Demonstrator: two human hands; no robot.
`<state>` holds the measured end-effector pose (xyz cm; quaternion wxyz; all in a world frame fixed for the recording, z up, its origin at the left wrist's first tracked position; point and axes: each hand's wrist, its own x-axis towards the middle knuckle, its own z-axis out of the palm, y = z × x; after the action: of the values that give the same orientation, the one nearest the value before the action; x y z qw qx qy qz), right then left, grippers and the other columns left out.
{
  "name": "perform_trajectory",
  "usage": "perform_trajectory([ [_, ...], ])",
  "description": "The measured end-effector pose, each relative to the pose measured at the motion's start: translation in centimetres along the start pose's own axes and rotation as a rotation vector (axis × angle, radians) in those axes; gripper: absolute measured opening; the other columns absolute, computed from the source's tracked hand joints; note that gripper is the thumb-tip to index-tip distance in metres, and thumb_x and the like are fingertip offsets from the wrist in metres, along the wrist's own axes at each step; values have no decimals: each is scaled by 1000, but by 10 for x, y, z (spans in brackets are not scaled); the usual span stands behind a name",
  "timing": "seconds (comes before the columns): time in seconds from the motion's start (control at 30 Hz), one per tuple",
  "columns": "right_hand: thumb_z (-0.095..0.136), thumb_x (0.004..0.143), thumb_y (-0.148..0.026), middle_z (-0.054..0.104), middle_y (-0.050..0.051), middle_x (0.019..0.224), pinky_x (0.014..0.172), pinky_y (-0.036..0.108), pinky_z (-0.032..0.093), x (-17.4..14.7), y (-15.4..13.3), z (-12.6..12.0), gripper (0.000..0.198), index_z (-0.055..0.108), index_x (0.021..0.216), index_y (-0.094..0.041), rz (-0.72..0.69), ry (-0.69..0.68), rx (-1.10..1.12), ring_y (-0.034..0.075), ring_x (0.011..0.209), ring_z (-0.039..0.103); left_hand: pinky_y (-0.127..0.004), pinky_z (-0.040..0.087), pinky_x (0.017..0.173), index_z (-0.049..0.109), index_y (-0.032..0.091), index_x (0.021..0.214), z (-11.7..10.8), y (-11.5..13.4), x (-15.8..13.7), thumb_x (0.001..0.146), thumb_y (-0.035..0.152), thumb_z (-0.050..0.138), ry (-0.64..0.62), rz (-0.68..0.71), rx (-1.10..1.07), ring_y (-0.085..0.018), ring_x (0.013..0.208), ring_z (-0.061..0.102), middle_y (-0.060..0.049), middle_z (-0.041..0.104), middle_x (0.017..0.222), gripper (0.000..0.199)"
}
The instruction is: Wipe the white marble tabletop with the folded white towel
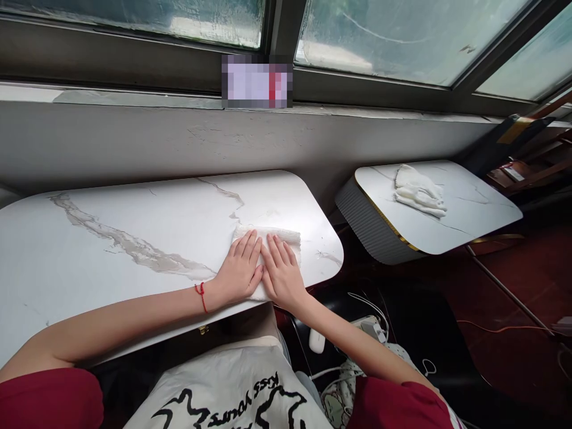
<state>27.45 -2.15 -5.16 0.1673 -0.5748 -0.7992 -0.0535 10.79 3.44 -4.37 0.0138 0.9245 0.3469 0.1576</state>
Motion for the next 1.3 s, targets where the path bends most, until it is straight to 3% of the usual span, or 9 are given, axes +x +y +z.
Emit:
perform_trajectory([
  [0.23,33,101,-27,28,15,169,125,58,30,19,1,5,67,21,165,-14,-4,-9,1,33,158,24,-52,29,125,41,-1,153,-1,-16,10,97,33,37,-21,4,7,-36,156,29,-26,37,163,65],
  [0.37,30,101,-26,33,15,168,126,54,29,48,9,15,62,33,161,-12,-32,4,-1,31,158,27,-51,29,125,42,-6,151,-2,-37,23,98,33,35,-13,-38,19,-37,154,32,-28,37,162,66],
  [0.53,30,101,-28,36,15,166,126,51,27,103,21,35,57,46,154,-12,-81,-4,23,30,157,29,-49,28,126,42,-6,151,-5,-76,43,99,33,34,-9,-133,53,-35,154,32,-27,37,162,66],
  [0.77,29,101,-28,34,14,167,127,47,24,182,20,59,58,45,154,-11,-147,-62,46,29,157,27,-45,27,127,44,-4,150,-11,-137,60,98,32,38,44,-259,65,-33,153,35,-25,41,161,63],
  [1.0,29,99,-25,35,14,167,126,50,25,237,6,79,59,44,155,-10,-197,-53,65,30,156,30,-46,30,125,47,0,149,-17,-187,64,97,32,38,88,-337,67,-32,150,41,-23,45,159,62],
  [1.3,33,99,-25,42,13,163,126,45,26,267,1,86,56,49,151,-10,-240,-39,126,27,154,33,-48,34,122,49,0,147,-20,-210,65,97,33,38,118,-403,81,-35,147,43,-23,48,157,61],
])
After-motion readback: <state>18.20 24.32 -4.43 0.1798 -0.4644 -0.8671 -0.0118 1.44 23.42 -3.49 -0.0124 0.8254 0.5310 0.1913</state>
